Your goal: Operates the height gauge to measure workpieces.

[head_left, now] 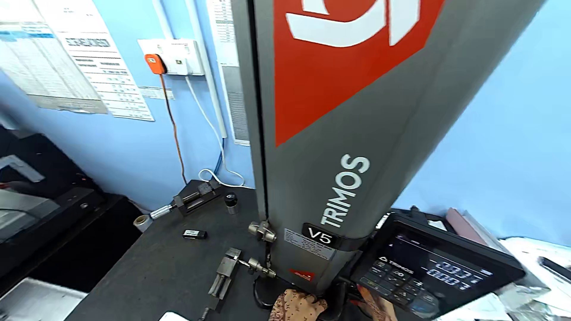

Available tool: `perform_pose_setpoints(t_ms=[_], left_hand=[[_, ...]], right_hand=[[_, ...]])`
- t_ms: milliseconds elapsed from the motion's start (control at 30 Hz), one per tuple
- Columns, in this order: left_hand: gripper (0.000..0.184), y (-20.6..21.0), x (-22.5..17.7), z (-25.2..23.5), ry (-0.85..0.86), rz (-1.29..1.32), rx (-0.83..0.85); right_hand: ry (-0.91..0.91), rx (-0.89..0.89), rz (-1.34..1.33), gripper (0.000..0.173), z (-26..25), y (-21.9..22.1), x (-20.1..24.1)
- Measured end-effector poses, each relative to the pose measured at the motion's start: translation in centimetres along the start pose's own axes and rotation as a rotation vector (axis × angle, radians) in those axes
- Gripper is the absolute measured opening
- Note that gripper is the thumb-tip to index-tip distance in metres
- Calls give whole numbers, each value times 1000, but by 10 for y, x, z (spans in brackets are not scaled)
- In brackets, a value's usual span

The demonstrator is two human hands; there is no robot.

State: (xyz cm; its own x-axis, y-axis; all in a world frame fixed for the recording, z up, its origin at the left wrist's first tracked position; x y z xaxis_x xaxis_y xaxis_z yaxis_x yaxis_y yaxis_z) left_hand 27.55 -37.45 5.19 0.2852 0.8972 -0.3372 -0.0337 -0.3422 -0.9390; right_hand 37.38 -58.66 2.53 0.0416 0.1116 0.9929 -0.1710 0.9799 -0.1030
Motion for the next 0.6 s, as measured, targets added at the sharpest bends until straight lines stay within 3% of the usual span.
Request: perform_pose_setpoints(t_ms=[600], left_hand=[[47, 1, 4, -2, 17, -8, 28]], right_hand=[[20, 23, -4, 42, -6, -2, -6]])
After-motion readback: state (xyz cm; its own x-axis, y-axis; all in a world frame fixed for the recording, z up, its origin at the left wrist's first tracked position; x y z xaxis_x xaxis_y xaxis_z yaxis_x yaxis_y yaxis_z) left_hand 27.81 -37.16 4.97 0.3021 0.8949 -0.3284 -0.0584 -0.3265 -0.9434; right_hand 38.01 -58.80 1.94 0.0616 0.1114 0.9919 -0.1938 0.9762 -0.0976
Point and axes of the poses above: each hand's wrist, its own z-axis away from the middle knuckle, its own y-axis out of the palm, x = y × z, the point moved 1 cm from there along -z, towards the middle knuckle, and after that the axes turned 2 degrees about y, right-handed, at the moved point
